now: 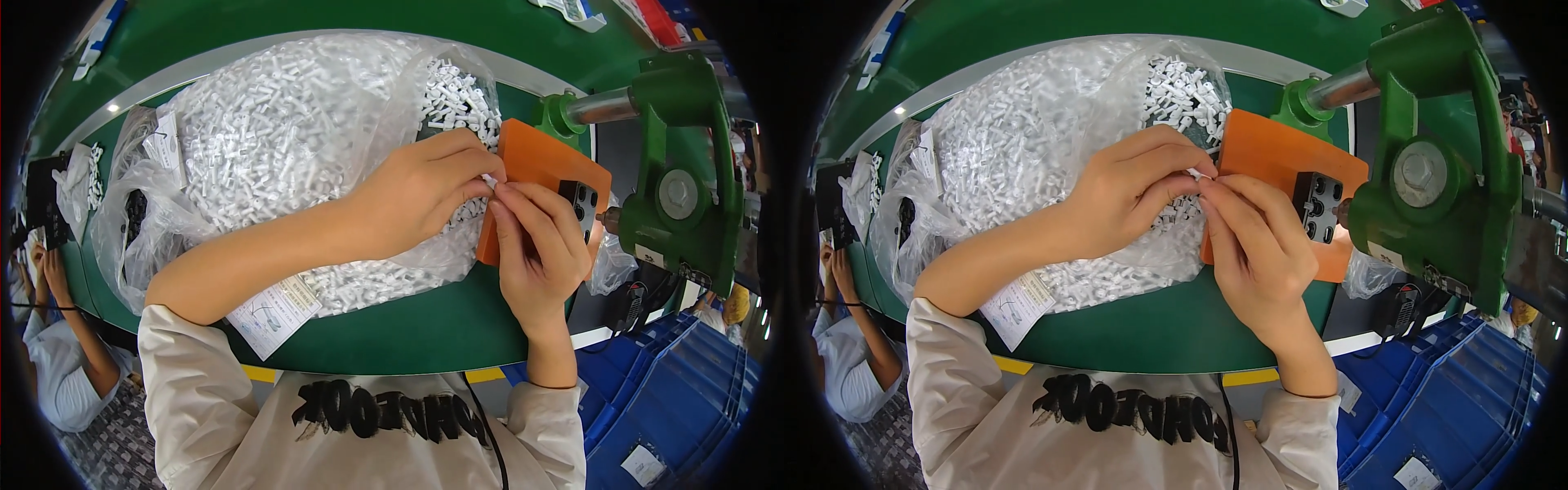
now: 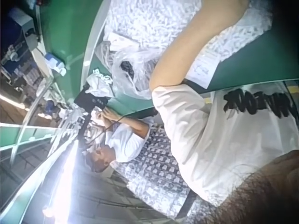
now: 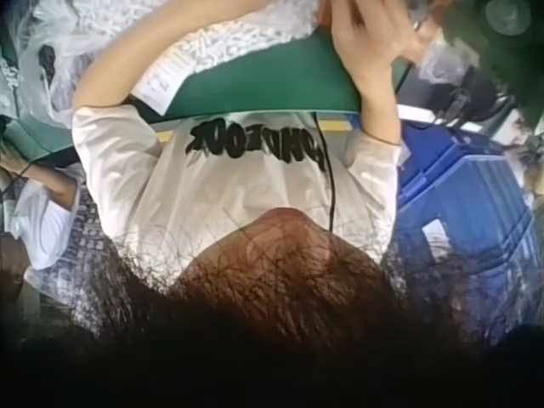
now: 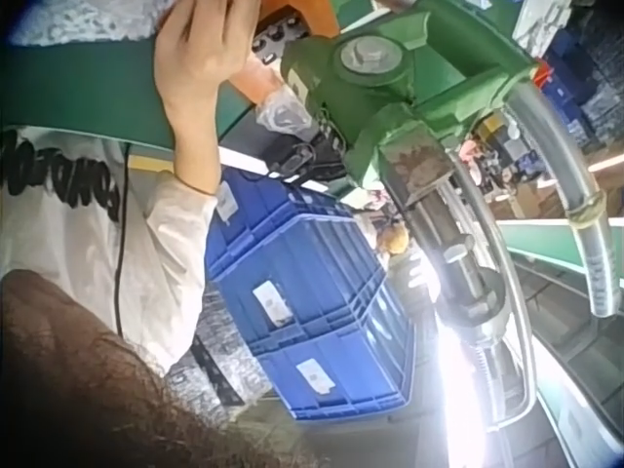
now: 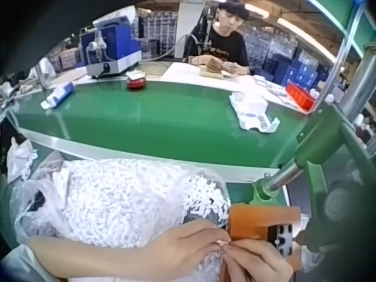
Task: The person assembles small plastic components by hand, pressing small white parts into an orange base using a manual press machine.
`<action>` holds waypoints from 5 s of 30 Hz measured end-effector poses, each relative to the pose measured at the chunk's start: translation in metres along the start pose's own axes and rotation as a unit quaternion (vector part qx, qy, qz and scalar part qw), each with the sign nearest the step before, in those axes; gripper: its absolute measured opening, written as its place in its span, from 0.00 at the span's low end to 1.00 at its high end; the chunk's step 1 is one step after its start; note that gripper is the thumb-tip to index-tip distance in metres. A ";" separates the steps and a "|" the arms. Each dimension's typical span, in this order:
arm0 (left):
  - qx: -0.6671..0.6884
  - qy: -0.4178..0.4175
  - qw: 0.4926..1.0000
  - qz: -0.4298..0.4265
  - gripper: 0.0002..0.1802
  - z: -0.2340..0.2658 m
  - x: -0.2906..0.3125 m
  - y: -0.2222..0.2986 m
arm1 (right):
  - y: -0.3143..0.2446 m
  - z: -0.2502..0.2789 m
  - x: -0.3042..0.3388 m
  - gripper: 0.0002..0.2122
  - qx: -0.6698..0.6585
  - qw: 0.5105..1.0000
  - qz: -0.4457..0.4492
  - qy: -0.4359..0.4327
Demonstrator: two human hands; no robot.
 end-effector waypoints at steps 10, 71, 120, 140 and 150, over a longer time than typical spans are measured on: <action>0.000 -0.008 1.000 -0.007 0.11 0.002 -0.002 0.001 | 0.005 -0.003 0.001 0.10 -0.049 0.998 -0.018 0.017; 0.014 0.047 0.995 0.091 0.07 0.007 -0.014 0.016 | -0.021 -0.007 0.024 0.09 -0.157 0.952 0.238 -0.109; -0.174 -0.034 0.969 -0.172 0.11 -0.056 -0.053 0.031 | -0.025 -0.025 0.036 0.09 -0.138 0.961 0.215 -0.110; -0.230 -0.013 0.957 -0.175 0.14 -0.016 -0.028 0.017 | 0.029 0.138 -0.024 0.17 0.012 0.841 0.165 0.514; -0.214 -0.019 0.958 -0.188 0.12 -0.020 -0.027 0.018 | 0.008 0.196 -0.044 0.13 -0.413 0.859 0.010 0.302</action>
Point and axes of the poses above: each hand's wrist, its own x-axis away from the middle knuckle, its own z-axis out of the back of the hand, y = z × x, the point moved 2 cm from there along -x, towards the middle knuckle, and after that the axes turned 2 degrees about x, right-handed, at the moved point
